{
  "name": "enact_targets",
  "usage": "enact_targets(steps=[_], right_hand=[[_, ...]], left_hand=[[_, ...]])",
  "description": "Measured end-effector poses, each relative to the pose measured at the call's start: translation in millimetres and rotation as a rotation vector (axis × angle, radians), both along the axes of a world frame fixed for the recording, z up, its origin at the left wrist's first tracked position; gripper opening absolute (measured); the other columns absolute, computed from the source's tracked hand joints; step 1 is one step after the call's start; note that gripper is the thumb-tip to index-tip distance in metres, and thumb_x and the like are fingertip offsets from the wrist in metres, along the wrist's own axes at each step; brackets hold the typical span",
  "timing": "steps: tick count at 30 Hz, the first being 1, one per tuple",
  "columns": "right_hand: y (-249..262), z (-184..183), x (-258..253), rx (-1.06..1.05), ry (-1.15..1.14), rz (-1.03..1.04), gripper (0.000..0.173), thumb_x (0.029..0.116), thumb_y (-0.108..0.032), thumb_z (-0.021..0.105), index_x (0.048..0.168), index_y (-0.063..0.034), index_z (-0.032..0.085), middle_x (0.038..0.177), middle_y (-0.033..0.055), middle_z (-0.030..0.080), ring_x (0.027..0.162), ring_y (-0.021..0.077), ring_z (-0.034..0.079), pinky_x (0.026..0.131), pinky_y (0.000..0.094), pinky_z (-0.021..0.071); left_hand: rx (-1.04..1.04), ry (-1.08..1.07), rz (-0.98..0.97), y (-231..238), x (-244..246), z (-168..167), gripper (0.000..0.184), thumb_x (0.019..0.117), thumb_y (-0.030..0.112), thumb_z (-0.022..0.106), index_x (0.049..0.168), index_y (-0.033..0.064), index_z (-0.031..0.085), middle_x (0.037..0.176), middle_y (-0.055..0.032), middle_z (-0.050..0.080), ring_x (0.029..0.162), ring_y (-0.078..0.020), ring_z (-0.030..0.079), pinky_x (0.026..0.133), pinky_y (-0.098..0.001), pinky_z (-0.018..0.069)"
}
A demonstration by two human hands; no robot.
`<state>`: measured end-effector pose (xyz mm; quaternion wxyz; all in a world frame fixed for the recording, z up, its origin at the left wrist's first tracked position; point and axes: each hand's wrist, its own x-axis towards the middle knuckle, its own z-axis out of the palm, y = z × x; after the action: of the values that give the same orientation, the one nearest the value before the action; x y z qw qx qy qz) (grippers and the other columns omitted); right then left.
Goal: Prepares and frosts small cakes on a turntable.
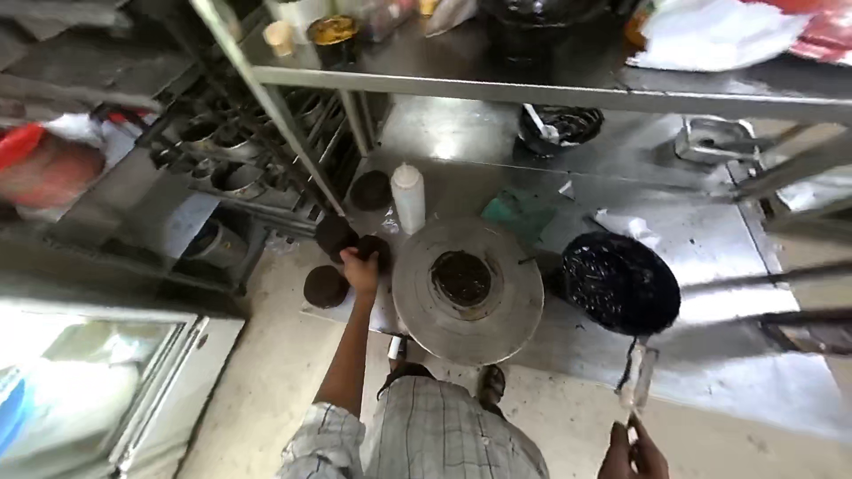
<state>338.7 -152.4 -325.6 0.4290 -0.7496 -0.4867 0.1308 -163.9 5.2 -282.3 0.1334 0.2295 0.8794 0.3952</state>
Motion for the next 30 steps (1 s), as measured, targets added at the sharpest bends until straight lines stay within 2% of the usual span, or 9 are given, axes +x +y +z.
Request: enact_targets(steps=[3, 7, 10, 12, 14, 18, 21, 26, 30], right_hand=[[13.3, 0.0, -16.4, 0.118, 0.072, 0.018, 0.035, 0.098, -0.014, 0.067, 0.128, 0.0045, 0.067, 0.098, 0.0161, 0.069, 0.072, 0.0107, 0.06, 0.064, 0.024, 0.0521], [21.0, 4.8, -32.1, 0.169, 0.171, 0.023, 0.031, 0.0957, -0.013, 0.068, 0.123, 0.0019, 0.07, 0.098, 0.0107, 0.069, 0.066, 0.0045, 0.056, 0.056, 0.0178, 0.0474], [25.7, 3.5, -34.6, 0.135, 0.249, 0.03, 0.03, 0.0952, -0.016, 0.069, 0.121, 0.0003, 0.071, 0.098, 0.0089, 0.069, 0.068, 0.0054, 0.057, 0.058, 0.0195, 0.0493], [30.2, 4.1, -36.3, 0.127, 0.278, 0.048, 0.029, 0.0956, -0.017, 0.069, 0.12, -0.0009, 0.072, 0.098, 0.0087, 0.07, 0.068, 0.0062, 0.058, 0.059, 0.0208, 0.0499], [36.4, 7.4, -35.2, 0.134, 0.295, 0.072, 0.031, 0.096, -0.018, 0.068, 0.122, -0.0012, 0.071, 0.099, 0.0091, 0.07, 0.069, 0.0074, 0.058, 0.059, 0.0223, 0.05], [41.2, 9.8, -26.9, 0.141, 0.296, 0.076, 0.032, 0.0963, -0.019, 0.067, 0.123, -0.002, 0.071, 0.097, 0.0093, 0.069, 0.069, 0.008, 0.059, 0.058, 0.0228, 0.0504], [37.9, 8.1, -24.0, 0.118, 0.289, 0.064, 0.033, 0.0971, -0.023, 0.067, 0.123, -0.0036, 0.071, 0.095, 0.0074, 0.068, 0.068, 0.0079, 0.057, 0.056, 0.0226, 0.0484], [29.1, 5.4, -28.5, 0.069, 0.343, 0.029, 0.033, 0.0972, -0.023, 0.067, 0.124, -0.0056, 0.071, 0.096, 0.0062, 0.068, 0.07, 0.0082, 0.059, 0.059, 0.023, 0.05], [28.0, 1.8, -36.2, 0.071, 0.407, 0.021, 0.033, 0.0964, -0.023, 0.068, 0.124, -0.006, 0.071, 0.098, 0.0059, 0.068, 0.071, 0.0083, 0.061, 0.06, 0.0233, 0.0522]], left_hand=[[0.221, -0.138, -0.146, -11.5, 3.0, 42.0, 0.057, 0.0886, 0.016, 0.08, 0.134, -0.0044, 0.053, 0.121, -0.0279, 0.064, 0.109, -0.0401, 0.064, 0.094, -0.0572, 0.0527], [0.434, -0.093, -0.342, -14.7, 18.0, 107.2, 0.03, 0.0959, 0.02, 0.073, 0.118, 0.0007, 0.066, 0.107, -0.0135, 0.07, 0.094, -0.0205, 0.068, 0.087, -0.0436, 0.0576], [0.425, 0.039, -0.587, -14.8, 55.7, 125.2, 0.031, 0.1008, 0.02, 0.067, 0.129, 0.0072, 0.066, 0.113, -0.0086, 0.072, 0.098, -0.0161, 0.071, 0.089, -0.0399, 0.0599], [0.413, 0.26, -0.779, -8.0, 80.7, 115.8, 0.032, 0.1009, 0.015, 0.065, 0.131, 0.0027, 0.065, 0.122, -0.0115, 0.071, 0.108, -0.0186, 0.07, 0.098, -0.0423, 0.0576], [0.446, 0.481, -1.007, 0.6, 97.6, 100.2, 0.028, 0.0988, 0.007, 0.062, 0.125, -0.0009, 0.068, 0.13, -0.0136, 0.068, 0.125, -0.0243, 0.064, 0.115, -0.0508, 0.0448], [0.344, 0.637, -1.343, -0.7, 108.2, 73.4, 0.033, 0.099, 0.009, 0.061, 0.131, 0.0023, 0.067, 0.138, -0.0082, 0.065, 0.138, -0.0212, 0.053, 0.123, -0.0513, 0.0331], [0.226, 0.637, -1.429, -9.4, 107.4, 69.1, 0.039, 0.1059, 0.023, 0.055, 0.138, 0.0027, 0.061, 0.148, -0.0082, 0.057, 0.145, -0.0192, 0.045, 0.124, -0.0453, 0.0335], [0.146, 0.661, -1.465, -15.9, 116.2, 65.3, 0.045, 0.1087, 0.027, 0.046, 0.147, 0.0027, 0.053, 0.157, -0.01, 0.047, 0.15, -0.0211, 0.036, 0.126, -0.0458, 0.0293], [0.062, 0.748, -1.452, -21.7, 122.7, 55.6, 0.07, 0.1016, 0.047, 0.055, 0.155, 0.0043, 0.041, 0.165, -0.0118, 0.033, 0.156, -0.0221, 0.022, 0.128, -0.0481, 0.0207]])
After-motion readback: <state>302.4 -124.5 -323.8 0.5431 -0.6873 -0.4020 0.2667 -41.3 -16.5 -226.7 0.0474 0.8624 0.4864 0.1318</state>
